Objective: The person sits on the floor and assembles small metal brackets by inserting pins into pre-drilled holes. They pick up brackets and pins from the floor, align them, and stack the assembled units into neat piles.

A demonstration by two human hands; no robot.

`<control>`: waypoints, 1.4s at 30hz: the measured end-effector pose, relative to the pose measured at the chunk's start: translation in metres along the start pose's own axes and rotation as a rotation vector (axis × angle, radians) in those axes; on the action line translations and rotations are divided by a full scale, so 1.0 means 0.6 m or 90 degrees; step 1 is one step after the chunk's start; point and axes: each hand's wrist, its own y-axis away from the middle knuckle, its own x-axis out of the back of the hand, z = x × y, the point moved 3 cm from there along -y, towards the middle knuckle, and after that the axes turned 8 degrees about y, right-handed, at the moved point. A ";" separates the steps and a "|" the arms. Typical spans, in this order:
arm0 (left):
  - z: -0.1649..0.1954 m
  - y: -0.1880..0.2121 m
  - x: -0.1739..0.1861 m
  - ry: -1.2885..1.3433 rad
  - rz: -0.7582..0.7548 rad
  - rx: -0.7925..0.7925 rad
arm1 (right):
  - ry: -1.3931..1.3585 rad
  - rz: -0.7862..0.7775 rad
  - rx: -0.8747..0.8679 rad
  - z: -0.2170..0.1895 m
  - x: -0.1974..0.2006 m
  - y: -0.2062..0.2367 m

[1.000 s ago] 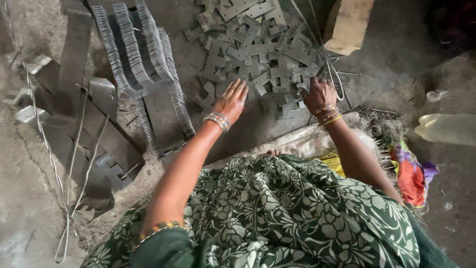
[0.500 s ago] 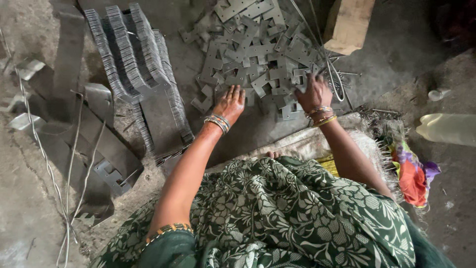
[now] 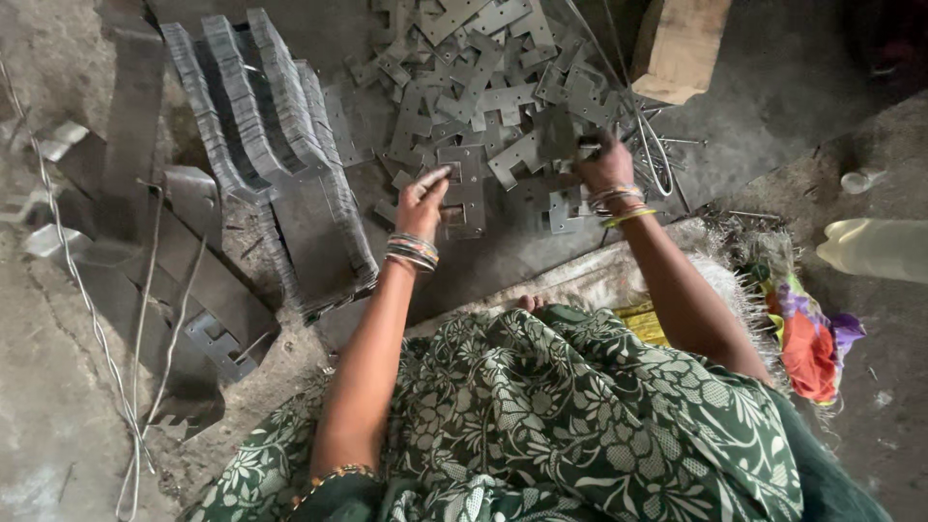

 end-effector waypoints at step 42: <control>-0.057 0.035 -0.059 0.299 -0.051 0.189 | 0.250 -0.099 -0.104 0.059 0.021 0.059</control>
